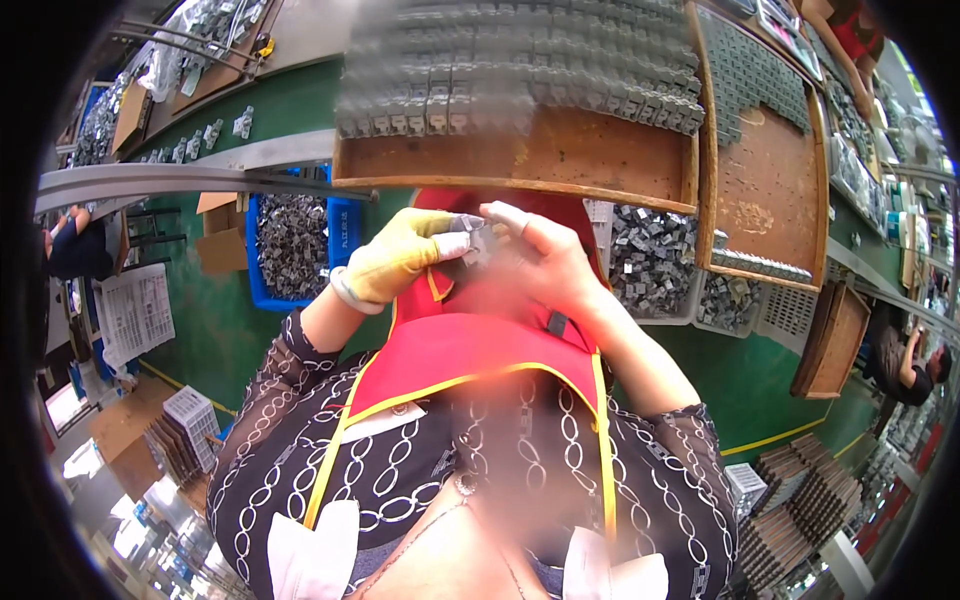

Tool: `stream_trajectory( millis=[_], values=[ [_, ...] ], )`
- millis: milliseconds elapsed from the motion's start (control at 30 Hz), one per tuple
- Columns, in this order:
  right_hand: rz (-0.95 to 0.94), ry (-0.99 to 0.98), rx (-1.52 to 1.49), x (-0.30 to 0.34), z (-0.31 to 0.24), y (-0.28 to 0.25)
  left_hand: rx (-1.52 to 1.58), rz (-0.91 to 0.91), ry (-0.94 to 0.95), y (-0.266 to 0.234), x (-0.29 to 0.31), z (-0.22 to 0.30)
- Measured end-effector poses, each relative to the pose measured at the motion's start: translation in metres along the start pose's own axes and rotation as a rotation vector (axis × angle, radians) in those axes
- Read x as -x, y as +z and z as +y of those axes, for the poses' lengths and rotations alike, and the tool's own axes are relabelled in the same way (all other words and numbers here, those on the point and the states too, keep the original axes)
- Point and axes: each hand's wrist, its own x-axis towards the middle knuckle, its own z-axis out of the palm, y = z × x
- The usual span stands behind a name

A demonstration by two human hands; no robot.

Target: The person assembles small electronic switches by hand, snapping together plastic housings and metal contacts from bins and trays at a factory workbench.

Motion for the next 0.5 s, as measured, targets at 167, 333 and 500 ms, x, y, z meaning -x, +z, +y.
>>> stream_trajectory(
  millis=[167,333,500],
  values=[
    [0.079,-0.146,0.096,-0.009,0.01,0.01,0.237,0.146,0.138,0.019,-0.008,0.012],
    [0.411,-0.027,-0.164,-0.043,0.018,-0.044,-0.083,0.631,0.423,-0.011,-0.003,0.052],
    [0.465,-0.047,0.22,-0.084,0.048,-0.066,-0.183,1.042,0.684,-0.108,-0.002,0.068]
  ],
)
